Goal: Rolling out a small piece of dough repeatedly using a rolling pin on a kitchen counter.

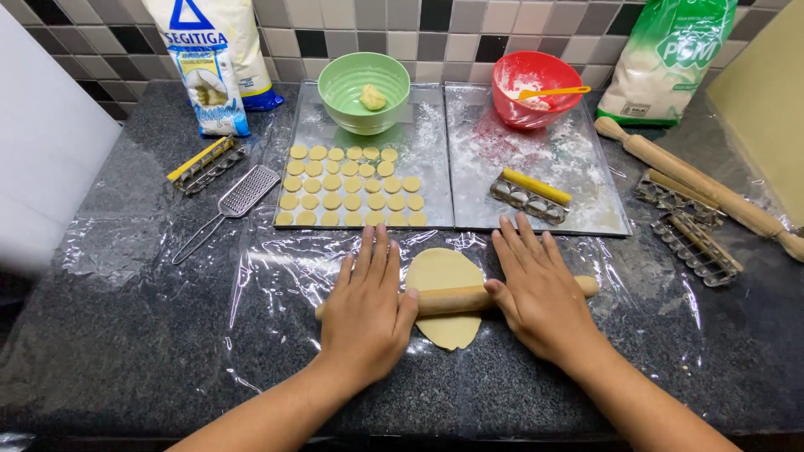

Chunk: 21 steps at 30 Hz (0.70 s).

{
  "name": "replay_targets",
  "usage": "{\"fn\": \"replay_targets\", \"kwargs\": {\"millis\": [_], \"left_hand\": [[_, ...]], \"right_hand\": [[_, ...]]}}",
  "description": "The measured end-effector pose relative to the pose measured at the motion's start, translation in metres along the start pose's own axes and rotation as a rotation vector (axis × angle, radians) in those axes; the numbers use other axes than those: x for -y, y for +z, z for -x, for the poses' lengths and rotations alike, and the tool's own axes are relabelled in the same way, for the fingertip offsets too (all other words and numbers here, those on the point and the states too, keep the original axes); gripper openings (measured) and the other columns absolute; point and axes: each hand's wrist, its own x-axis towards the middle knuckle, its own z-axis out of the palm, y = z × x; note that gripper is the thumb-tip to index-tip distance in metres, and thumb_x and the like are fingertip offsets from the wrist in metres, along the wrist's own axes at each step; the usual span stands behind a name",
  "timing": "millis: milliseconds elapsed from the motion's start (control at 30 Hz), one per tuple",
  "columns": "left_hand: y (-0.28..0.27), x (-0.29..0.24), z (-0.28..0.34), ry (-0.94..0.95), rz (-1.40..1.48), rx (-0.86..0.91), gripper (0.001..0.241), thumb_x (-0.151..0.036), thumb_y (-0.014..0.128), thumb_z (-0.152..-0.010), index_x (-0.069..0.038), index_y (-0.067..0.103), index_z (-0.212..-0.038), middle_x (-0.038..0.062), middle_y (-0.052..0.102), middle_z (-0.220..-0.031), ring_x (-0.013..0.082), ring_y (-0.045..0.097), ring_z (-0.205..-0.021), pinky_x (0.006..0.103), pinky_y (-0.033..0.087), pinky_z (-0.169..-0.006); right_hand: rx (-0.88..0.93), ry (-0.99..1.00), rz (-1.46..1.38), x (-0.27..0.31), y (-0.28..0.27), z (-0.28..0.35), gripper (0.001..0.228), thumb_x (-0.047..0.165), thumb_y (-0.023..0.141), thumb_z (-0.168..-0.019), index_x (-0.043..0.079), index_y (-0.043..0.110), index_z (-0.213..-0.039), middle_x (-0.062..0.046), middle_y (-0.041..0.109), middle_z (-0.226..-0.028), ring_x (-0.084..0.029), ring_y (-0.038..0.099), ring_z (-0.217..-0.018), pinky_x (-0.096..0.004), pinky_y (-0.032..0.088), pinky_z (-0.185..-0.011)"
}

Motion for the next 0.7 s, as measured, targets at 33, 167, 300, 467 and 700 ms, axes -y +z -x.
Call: {"fn": "replay_targets", "kwargs": {"millis": [33,167,300,467,700], "left_hand": [[-0.002,0.000,0.005,0.001,-0.001,-0.001,0.069,-0.045,0.024,-0.107,0.001,0.025,-0.158,0.018,0.012,-0.171,0.0284,0.004,-0.159,0.0458,0.008,-0.124],[-0.006,-0.003,0.021,0.094,0.018,-0.020,0.069,-0.043,0.034,-0.102,0.001,0.036,-0.155,0.019,0.019,-0.170,0.0327,0.012,-0.158,0.0496,0.013,-0.123],[-0.017,-0.012,0.042,0.143,0.049,-0.018,0.077,-0.039,0.045,-0.094,0.001,0.030,-0.158,0.019,0.019,-0.170,0.0317,0.017,-0.158,0.0470,0.016,-0.123],[-0.019,-0.016,0.074,0.216,0.001,-0.036,0.087,-0.044,0.048,-0.088,0.000,0.028,-0.160,0.019,0.018,-0.172,0.0316,0.014,-0.160,0.0455,0.020,-0.123],[0.013,-0.023,0.119,0.257,-0.279,-0.283,0.086,-0.063,0.000,-0.105,-0.007,0.039,-0.156,0.010,0.037,-0.166,0.0222,0.033,-0.154,0.0369,0.026,-0.124]], "right_hand": [[-0.001,0.001,0.000,0.003,-0.003,0.005,0.066,0.042,0.037,-0.105,0.001,0.032,-0.156,-0.018,0.026,-0.168,-0.032,0.015,-0.159,-0.050,0.011,-0.126],[0.035,-0.016,0.012,0.012,-0.013,0.025,0.070,0.048,0.032,-0.106,0.001,0.027,-0.158,-0.016,0.023,-0.169,-0.030,0.014,-0.159,-0.048,0.011,-0.126],[0.000,-0.044,0.074,0.021,-0.014,0.047,0.080,0.051,0.043,-0.100,0.001,0.024,-0.159,-0.017,0.021,-0.171,-0.030,0.017,-0.159,-0.045,0.015,-0.126],[0.001,-0.056,0.071,0.035,-0.025,0.072,0.089,0.057,0.042,-0.098,0.001,0.018,-0.161,-0.016,0.017,-0.172,-0.029,0.015,-0.160,-0.045,0.014,-0.126],[-0.042,-0.048,0.116,0.051,-0.022,0.114,0.097,0.072,0.025,-0.096,0.003,0.017,-0.163,-0.014,0.019,-0.172,-0.029,0.019,-0.159,-0.044,0.020,-0.124]]}}
